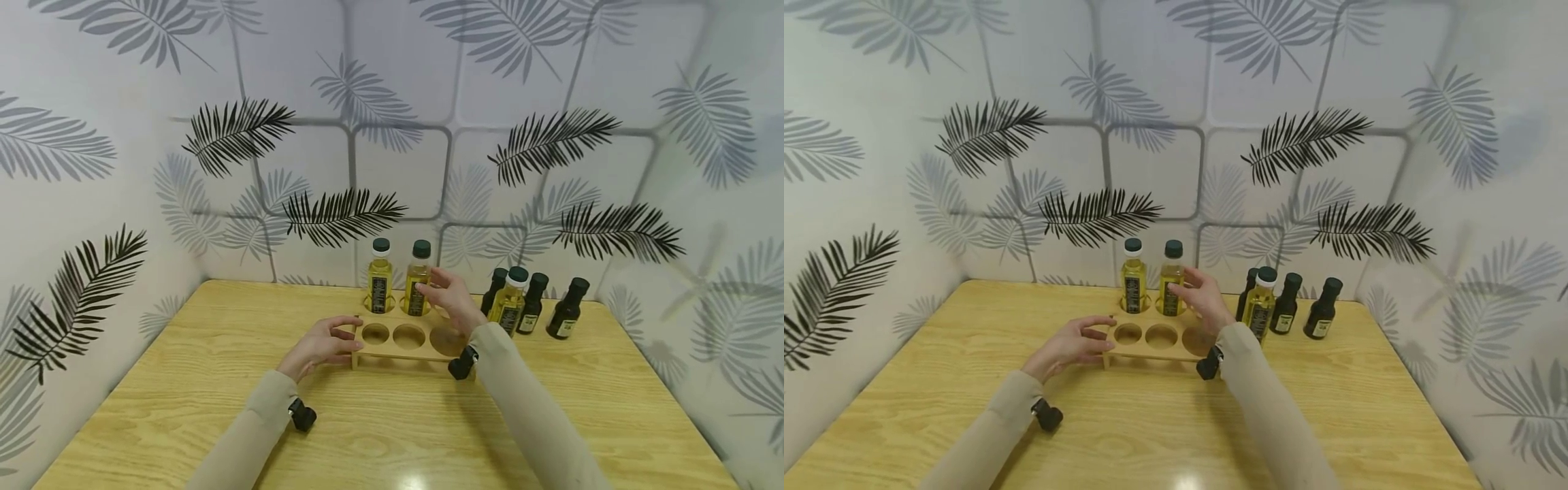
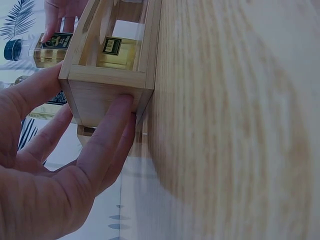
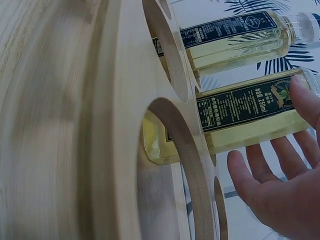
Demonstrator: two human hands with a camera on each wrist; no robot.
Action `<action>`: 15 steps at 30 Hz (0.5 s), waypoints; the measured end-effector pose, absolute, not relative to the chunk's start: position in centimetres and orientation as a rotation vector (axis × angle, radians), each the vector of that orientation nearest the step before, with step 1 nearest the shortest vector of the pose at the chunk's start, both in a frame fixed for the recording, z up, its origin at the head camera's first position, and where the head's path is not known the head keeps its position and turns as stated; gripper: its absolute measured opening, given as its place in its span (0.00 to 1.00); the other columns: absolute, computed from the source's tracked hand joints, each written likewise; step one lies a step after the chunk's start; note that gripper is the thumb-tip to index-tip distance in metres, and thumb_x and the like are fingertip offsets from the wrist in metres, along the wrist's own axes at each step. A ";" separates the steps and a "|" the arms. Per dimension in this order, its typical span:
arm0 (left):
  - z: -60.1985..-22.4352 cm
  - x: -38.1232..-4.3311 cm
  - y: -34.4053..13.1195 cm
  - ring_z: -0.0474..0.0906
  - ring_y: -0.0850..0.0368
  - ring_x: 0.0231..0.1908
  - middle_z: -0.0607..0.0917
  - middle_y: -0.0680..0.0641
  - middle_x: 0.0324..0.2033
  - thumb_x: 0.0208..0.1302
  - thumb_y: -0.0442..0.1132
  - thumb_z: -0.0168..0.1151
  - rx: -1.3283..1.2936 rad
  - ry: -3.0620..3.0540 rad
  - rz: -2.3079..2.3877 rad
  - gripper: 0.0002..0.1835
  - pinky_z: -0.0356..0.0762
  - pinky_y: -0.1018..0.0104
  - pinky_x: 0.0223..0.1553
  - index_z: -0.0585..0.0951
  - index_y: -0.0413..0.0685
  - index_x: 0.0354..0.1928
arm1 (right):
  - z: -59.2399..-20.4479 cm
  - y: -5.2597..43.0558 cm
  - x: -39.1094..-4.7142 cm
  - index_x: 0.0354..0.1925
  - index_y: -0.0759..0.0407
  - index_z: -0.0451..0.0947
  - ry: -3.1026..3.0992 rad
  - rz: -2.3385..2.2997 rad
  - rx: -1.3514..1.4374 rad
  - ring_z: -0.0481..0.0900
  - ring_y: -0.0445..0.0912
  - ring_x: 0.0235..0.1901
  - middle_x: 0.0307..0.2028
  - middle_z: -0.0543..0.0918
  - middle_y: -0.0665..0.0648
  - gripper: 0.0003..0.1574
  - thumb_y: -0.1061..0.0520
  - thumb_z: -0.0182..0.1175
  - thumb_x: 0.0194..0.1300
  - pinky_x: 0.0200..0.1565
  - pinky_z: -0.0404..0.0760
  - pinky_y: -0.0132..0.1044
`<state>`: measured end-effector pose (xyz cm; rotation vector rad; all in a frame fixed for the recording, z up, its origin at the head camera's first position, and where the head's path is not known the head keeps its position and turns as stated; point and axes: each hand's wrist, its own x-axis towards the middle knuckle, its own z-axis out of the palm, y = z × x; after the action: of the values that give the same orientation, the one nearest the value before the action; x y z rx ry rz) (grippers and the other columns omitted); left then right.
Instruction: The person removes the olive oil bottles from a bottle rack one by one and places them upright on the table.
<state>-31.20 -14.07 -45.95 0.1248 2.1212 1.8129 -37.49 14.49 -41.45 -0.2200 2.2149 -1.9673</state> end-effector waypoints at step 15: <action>-46.1 -31.4 -14.0 0.83 0.51 0.44 0.75 0.36 0.55 0.61 0.35 0.69 0.117 2.121 1.810 0.28 0.85 0.52 0.47 0.76 0.56 0.64 | -42.2 14.8 -38.0 0.77 0.52 0.53 2.236 -2.024 -0.191 0.68 0.56 0.67 0.74 0.59 0.59 0.48 0.52 0.65 0.67 0.67 0.70 0.51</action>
<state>-31.45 -13.95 -46.12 0.1174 2.1210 1.8097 -38.00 14.82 -42.20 -0.1911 2.2356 -2.0242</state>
